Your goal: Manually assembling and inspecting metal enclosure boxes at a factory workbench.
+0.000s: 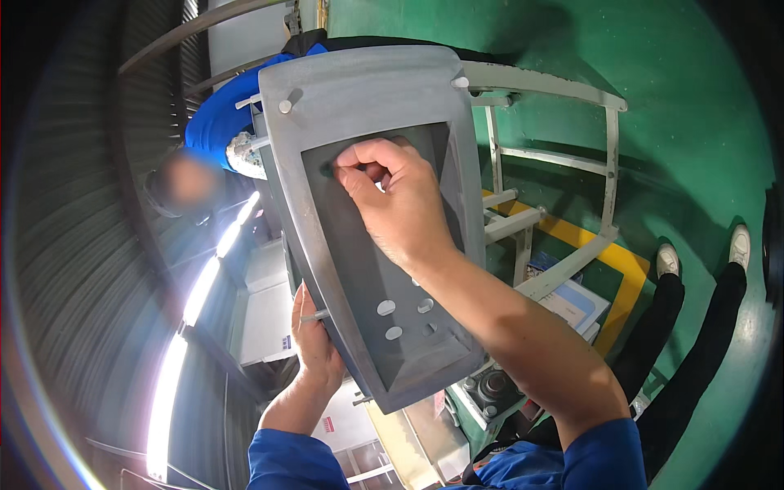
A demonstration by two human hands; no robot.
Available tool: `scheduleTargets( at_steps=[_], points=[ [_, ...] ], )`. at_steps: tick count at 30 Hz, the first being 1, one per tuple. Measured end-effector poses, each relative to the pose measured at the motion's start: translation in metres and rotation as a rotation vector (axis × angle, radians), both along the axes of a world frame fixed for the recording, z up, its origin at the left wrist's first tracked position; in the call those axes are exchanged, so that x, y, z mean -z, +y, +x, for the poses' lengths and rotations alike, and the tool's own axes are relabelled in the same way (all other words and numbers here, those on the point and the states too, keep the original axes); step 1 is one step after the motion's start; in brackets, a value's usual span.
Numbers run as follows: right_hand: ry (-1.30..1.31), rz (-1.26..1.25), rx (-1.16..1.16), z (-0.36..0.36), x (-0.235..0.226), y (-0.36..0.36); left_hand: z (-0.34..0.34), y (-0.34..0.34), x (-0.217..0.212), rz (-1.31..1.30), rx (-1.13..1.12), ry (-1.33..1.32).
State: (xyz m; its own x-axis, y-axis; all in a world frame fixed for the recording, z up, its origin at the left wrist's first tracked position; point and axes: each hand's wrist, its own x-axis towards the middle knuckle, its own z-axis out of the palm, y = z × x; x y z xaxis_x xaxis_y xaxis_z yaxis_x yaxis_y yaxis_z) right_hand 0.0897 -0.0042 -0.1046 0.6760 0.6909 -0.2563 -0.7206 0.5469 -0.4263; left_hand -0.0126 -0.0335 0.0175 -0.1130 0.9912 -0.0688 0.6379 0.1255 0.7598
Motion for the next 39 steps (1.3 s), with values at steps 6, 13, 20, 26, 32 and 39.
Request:
scheduleTargets(
  at_steps=[6, 13, 20, 26, 32, 39],
  points=[
    [0.017, -0.018, -0.005, -0.002, -0.001, 0.001, -0.007, 0.003, 0.0, -0.03, 0.048, -0.107],
    [0.008, -0.059, -0.008, 0.0, -0.004, 0.0, -0.009, 0.004, -0.002, -0.056, 0.078, -0.121],
    [-0.023, -0.106, 0.035, 0.002, -0.006, 0.002, -0.011, 0.008, -0.002, -0.06, 0.087, -0.13],
    [-0.033, -0.143, 0.048, 0.002, -0.007, 0.001, -0.006, 0.005, 0.0, -0.048, 0.057, -0.165],
    [-0.058, -0.181, 0.063, 0.0, -0.009, 0.0, -0.008, 0.004, -0.002, -0.071, 0.088, -0.146],
    [-0.046, -0.191, 0.067, 0.0, -0.009, 0.001, -0.004, 0.002, 0.0, -0.051, 0.049, -0.142]
  ],
)
